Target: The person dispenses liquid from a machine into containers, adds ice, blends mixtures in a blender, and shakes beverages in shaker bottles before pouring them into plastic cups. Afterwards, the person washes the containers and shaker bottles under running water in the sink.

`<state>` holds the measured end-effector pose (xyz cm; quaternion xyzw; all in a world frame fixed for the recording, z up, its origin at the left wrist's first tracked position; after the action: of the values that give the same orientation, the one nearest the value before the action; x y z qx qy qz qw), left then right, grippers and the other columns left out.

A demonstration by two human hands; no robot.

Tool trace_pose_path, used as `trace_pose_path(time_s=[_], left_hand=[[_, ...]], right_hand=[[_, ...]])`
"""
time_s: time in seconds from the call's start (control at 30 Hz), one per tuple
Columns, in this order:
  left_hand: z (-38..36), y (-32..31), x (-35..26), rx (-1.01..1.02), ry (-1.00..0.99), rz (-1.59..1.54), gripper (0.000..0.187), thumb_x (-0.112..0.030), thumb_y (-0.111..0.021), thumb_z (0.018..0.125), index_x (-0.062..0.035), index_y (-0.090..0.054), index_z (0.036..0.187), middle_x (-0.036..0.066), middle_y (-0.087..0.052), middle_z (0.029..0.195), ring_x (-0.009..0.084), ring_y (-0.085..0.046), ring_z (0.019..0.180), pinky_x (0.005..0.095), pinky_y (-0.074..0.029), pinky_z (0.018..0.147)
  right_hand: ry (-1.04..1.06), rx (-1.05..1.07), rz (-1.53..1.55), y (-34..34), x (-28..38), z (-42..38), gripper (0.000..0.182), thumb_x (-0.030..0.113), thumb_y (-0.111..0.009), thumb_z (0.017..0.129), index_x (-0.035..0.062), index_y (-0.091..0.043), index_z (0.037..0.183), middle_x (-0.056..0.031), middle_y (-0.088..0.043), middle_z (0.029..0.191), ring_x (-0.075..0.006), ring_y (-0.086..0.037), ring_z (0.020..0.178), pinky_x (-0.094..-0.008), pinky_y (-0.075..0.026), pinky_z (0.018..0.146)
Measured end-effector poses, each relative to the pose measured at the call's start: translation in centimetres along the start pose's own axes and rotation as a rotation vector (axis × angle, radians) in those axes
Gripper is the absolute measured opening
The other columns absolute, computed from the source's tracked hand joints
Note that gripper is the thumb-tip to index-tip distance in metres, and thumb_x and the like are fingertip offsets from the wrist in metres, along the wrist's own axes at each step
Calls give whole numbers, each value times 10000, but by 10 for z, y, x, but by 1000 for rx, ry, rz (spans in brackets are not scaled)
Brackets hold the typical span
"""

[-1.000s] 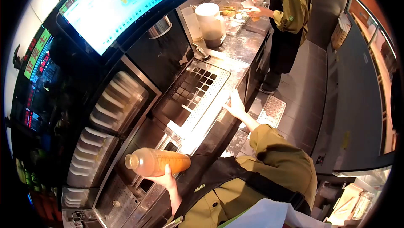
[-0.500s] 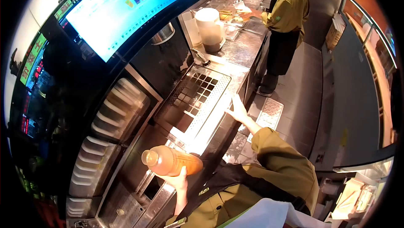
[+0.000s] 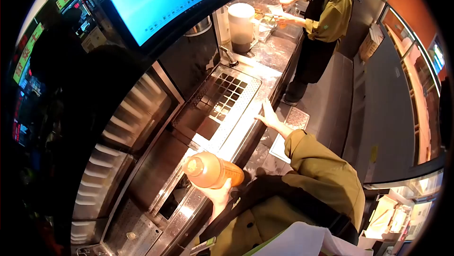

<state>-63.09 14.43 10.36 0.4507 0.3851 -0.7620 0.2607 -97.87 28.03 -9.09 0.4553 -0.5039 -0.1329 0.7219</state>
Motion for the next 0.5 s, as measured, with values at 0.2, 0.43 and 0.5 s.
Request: trace_pose_path(time_s=[0.2, 0.43, 0.5], left_hand=[[5, -25, 35, 42, -30, 119, 1143, -220, -832, 515, -59, -101, 1378, 116, -266, 1356, 254, -310, 1245, 406, -252, 1042], [19, -112, 78, -106, -15, 243, 1123, -165, -816, 540, -54, -77, 1379, 138, -272, 1345, 274, -326, 1223, 431, -248, 1040], [24, -122, 97, -176, -62, 371, 1118, -146, -806, 546, -48, -68, 1380, 147, -261, 1351, 282, -298, 1238, 434, -214, 1051]], right_hand=[[30, 162, -86, 45, 39, -2, 805, 471, -652, 722, -34, -364, 1280, -266, -300, 1352, -363, -328, 1245, -393, -304, 1014], [126, 65, 311, 93, -37, 74, 491, 272, -622, 799, -25, -500, 1170, -144, -615, 1012, -181, -605, 707, -292, -481, 677], [108, 21, 380, 108, -59, 96, 485, 265, -624, 798, -27, -504, 1166, -138, -615, 1007, -169, -593, 686, -287, -478, 665]])
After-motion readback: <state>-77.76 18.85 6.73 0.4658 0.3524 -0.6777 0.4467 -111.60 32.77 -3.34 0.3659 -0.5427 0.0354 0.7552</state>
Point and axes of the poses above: each hand's wrist, its own z-axis towards the middle knuckle, its own y-axis out of the back of the hand, x = y × z, the point moved 4 cm from there along z, towards the middle knuckle
